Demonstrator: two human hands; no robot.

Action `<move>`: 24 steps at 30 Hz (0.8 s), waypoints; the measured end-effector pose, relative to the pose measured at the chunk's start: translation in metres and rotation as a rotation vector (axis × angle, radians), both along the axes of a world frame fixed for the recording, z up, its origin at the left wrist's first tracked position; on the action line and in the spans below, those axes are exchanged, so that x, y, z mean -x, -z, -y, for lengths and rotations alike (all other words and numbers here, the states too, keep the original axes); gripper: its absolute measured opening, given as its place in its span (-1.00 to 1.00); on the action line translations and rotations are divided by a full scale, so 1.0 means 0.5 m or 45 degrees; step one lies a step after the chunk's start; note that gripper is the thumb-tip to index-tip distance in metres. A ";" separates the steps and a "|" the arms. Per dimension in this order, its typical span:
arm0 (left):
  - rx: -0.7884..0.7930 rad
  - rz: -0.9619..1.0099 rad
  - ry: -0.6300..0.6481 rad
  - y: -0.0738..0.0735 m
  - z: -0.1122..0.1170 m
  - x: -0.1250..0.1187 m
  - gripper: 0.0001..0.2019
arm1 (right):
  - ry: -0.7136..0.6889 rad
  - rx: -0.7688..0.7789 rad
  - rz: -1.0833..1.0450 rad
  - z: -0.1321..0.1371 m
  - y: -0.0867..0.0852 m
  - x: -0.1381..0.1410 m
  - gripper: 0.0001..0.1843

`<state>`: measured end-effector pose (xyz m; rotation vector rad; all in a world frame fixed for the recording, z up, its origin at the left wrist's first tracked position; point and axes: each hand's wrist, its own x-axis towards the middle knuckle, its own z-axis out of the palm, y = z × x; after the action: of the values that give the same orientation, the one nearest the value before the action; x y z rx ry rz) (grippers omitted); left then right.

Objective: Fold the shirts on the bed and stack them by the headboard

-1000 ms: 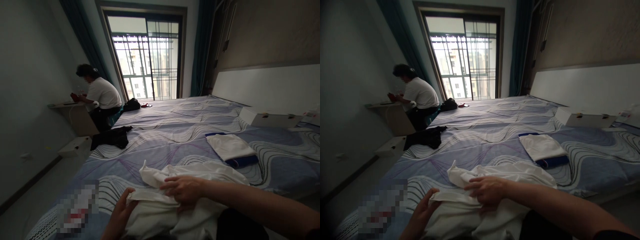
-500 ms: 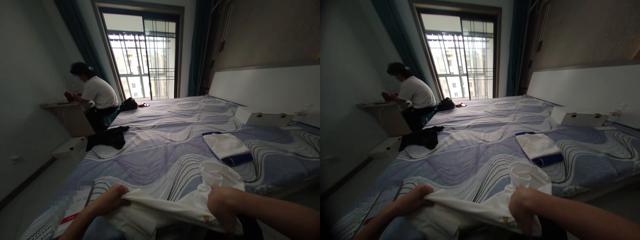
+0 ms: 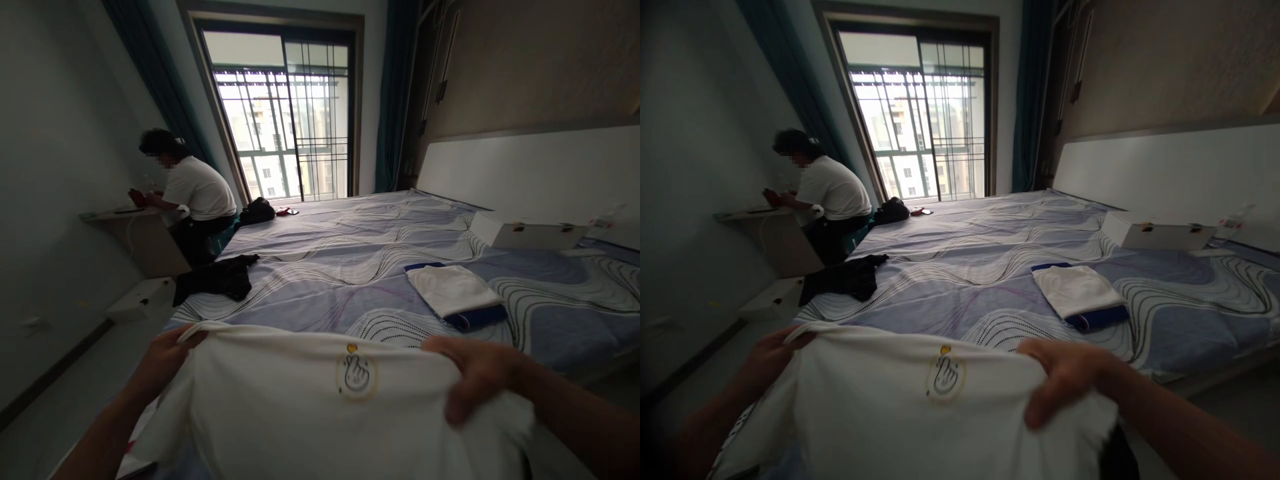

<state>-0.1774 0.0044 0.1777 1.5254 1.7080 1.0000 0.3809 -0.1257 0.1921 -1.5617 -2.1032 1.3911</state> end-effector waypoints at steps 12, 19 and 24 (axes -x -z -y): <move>0.139 -0.910 -0.209 0.230 -0.106 -0.149 -0.35 | 0.354 -0.358 0.745 -0.275 0.201 0.023 -0.49; 0.135 -0.757 -0.370 0.289 -0.104 -0.130 -0.53 | 0.457 -0.366 0.770 -0.332 0.235 0.054 -0.78; 0.149 -0.597 -0.326 0.277 -0.135 -0.074 -0.68 | 0.499 -0.654 0.868 -0.312 0.222 0.042 -0.71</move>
<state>-0.1403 0.0717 0.0394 1.5760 2.2911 0.6766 0.3601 0.0302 0.0809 -2.2127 -2.0392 0.1597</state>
